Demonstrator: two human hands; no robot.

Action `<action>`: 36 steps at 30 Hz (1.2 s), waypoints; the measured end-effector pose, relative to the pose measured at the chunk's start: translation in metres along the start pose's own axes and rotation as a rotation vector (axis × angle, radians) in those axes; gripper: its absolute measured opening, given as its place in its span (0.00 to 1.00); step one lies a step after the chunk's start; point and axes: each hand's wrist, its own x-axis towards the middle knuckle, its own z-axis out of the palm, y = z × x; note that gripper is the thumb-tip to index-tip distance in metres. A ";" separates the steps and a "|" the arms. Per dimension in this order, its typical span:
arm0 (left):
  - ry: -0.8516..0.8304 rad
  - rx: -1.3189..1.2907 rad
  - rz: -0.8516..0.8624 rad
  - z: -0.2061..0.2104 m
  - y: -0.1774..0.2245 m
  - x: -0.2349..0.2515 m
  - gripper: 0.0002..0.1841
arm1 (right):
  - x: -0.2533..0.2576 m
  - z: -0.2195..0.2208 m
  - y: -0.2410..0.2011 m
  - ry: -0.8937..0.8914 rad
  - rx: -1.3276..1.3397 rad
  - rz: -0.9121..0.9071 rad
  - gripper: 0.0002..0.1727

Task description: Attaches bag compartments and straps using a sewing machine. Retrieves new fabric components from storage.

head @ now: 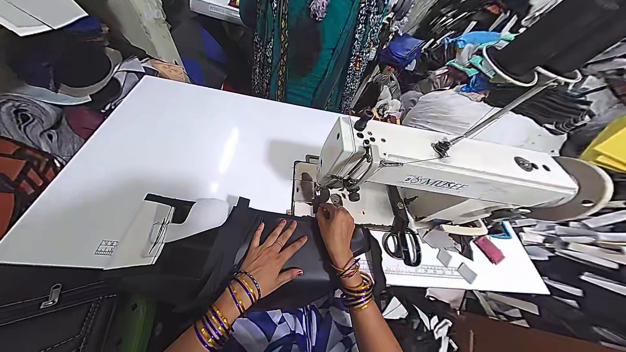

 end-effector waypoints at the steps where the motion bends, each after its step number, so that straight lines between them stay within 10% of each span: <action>1: -0.008 -0.001 -0.002 -0.001 0.000 0.001 0.37 | 0.001 0.001 -0.001 -0.007 0.000 -0.002 0.11; 11: 0.057 -0.023 0.036 0.004 -0.005 0.000 0.38 | -0.019 -0.073 0.074 -0.263 -0.001 0.089 0.28; 18: 0.035 -0.130 0.023 -0.009 -0.011 0.032 0.42 | 0.011 -0.075 0.112 -0.111 0.626 0.184 0.06; 29: -0.238 -0.194 -0.121 -0.036 -0.018 0.071 0.43 | 0.048 -0.054 0.096 -0.143 0.104 0.194 0.15; 33: 0.376 -0.315 0.088 -0.058 -0.033 0.015 0.33 | 0.019 -0.087 0.125 -0.024 -0.057 0.045 0.21; 36: 0.924 -0.212 -0.156 -0.084 -0.069 -0.077 0.27 | -0.018 -0.094 0.163 -0.013 -0.091 -0.008 0.23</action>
